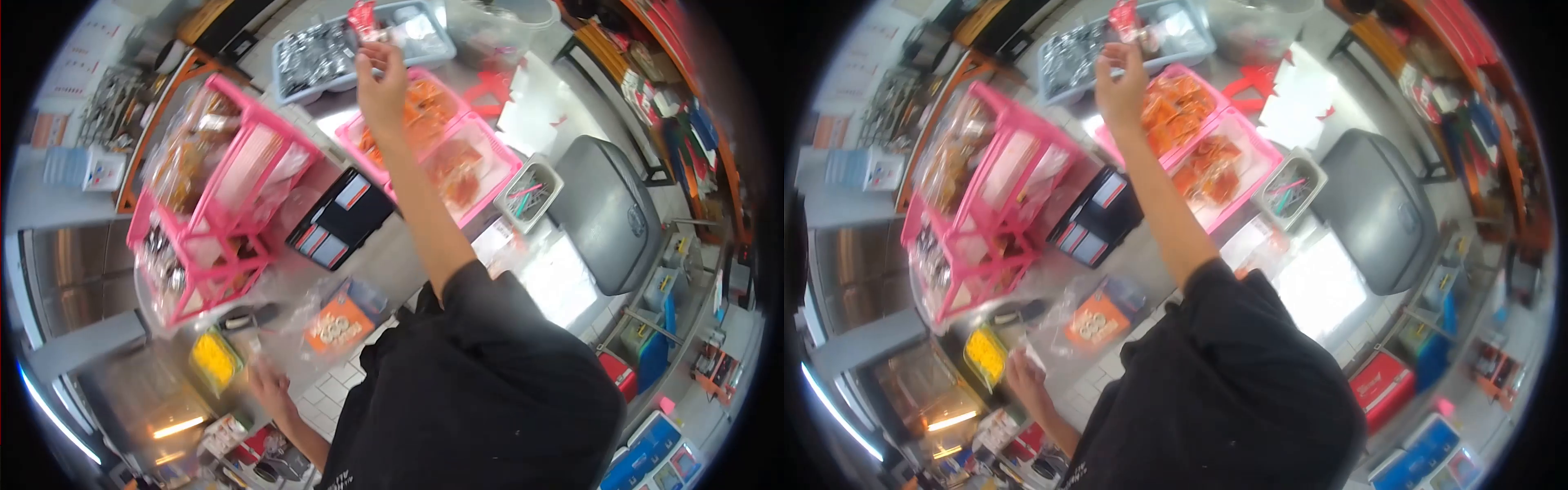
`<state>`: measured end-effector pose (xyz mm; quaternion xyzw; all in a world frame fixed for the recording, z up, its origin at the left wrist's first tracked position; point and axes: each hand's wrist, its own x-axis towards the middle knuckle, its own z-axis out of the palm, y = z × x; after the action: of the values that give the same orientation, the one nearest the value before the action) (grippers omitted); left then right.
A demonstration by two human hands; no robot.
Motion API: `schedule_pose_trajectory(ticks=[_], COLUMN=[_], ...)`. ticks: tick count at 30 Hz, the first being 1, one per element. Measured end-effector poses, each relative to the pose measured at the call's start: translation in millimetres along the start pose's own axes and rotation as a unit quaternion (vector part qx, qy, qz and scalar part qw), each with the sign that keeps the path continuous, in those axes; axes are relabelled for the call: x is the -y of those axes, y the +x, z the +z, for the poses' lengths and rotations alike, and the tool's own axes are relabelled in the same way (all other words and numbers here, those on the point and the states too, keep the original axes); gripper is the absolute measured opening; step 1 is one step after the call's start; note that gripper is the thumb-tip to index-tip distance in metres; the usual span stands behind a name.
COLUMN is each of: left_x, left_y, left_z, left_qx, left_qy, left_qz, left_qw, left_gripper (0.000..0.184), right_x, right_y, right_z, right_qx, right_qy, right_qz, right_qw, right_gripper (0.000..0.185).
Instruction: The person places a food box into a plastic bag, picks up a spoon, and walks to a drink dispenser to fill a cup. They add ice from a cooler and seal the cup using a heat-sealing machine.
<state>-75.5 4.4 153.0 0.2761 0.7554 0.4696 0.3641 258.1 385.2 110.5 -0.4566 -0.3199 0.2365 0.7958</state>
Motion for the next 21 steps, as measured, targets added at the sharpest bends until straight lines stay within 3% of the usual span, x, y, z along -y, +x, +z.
schedule_pose_trajectory(ticks=[1,4,6,7,8,10,11,12,14,15,16,17,18,19,20,21], left_x=[7,27,45,45,59,93,102,106,107,114,120,128,133,122,126,132], left_y=[3,-2,-11,-21,-21,-18,-26,-42,-76,-86,-97,-111,-128,-155,-177,-198], left_z=[-12,-31,-36,-30,-37,-47,-41,-36,-31,-26,-22,-14,1,15,29,36], left_qx=[0.054,0.070,0.030,-0.013,0.007,-0.220,-0.236,-0.226,-0.075,0.035,0.067,0.218,0.369,0.455,0.499,0.597], left_qy=[0.032,0.033,0.049,-0.004,-0.010,0.075,-0.021,-0.021,0.021,-0.024,-0.039,0.005,0.053,0.095,0.082,0.169], left_qz=[0.019,0.044,0.160,0.181,0.182,0.328,0.338,0.333,0.437,0.457,0.462,0.422,0.379,0.378,0.384,0.360], left_qw=[0.998,0.996,0.985,0.983,0.983,0.916,0.911,0.915,0.896,0.889,0.883,0.880,0.847,0.801,0.772,0.697], left_gripper=[0.020,0.022,0.025,0.030,0.030,0.030,0.030,0.030,0.033,0.028,0.028,0.024,0.019,0.015,0.015,0.020], right_x=[25,73,112,126,136,149,159,172,192,199,204,206,211,226,238,245], right_y=[-33,-136,-216,-253,-286,-357,-384,-409,-455,-474,-494,-508,-523,-539,-547,-559], right_z=[-11,-53,-97,-123,-150,-207,-233,-262,-320,-357,-388,-414,-443,-469,-486,-505], right_qx=[0.028,0.097,0.162,0.190,0.214,0.261,0.292,0.328,0.381,0.430,0.467,0.426,0.477,0.520,0.467,0.398], right_qy=[-0.006,0.008,0.040,-0.023,-0.089,-0.139,-0.186,-0.231,-0.291,-0.313,-0.334,-0.352,-0.418,-0.471,-0.453,-0.439], right_qz=[0.012,-0.005,0.066,0.053,0.038,0.130,0.159,0.192,0.272,0.295,0.321,0.323,0.351,0.387,0.421,0.416], right_qw=[1.000,0.995,0.984,0.980,0.972,0.946,0.925,0.895,0.835,0.794,0.753,0.768,0.688,0.598,0.632,0.689], right_gripper=[0.020,0.016,0.015,0.015,0.014,0.014,0.015,0.016,0.019,0.022,0.027,0.027,0.031,0.035,0.039,0.038])
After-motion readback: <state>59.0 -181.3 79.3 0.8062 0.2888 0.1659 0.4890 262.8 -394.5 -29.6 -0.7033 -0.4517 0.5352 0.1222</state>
